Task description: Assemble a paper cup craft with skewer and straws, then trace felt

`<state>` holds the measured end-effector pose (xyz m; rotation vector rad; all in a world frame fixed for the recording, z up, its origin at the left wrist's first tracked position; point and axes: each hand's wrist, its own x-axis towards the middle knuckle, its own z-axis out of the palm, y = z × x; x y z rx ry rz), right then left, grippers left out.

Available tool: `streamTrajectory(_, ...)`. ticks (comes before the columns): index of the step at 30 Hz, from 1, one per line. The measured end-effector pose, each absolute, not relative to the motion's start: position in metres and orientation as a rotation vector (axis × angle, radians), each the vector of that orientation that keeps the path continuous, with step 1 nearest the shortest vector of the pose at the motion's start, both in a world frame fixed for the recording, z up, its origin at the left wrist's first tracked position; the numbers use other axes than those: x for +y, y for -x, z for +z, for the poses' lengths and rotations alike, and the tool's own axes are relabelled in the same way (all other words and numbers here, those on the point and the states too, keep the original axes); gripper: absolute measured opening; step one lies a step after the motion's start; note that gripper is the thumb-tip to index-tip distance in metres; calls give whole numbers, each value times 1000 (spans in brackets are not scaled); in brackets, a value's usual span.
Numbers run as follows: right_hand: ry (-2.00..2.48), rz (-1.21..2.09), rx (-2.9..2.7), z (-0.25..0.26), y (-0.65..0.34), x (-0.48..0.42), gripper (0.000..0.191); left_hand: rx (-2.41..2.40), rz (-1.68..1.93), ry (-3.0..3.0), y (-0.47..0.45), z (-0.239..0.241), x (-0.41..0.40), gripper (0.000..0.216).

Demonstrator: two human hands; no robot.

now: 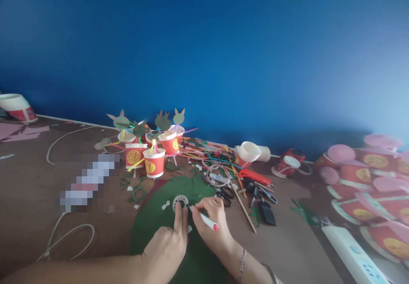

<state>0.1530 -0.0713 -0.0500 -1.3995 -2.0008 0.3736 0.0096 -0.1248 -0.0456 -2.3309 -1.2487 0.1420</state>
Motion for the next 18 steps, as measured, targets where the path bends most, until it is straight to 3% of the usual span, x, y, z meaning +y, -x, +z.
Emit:
streamTrajectory(15, 1200, 470, -2119, -28, -158, -67, 21, -1262, 164, 2357, -9, -48, -121, 46)
streamTrajectory(18, 1042, 472, -2395, -21, -155, -62, 41, -1245, 167, 2361, -8, -47, -121, 46)
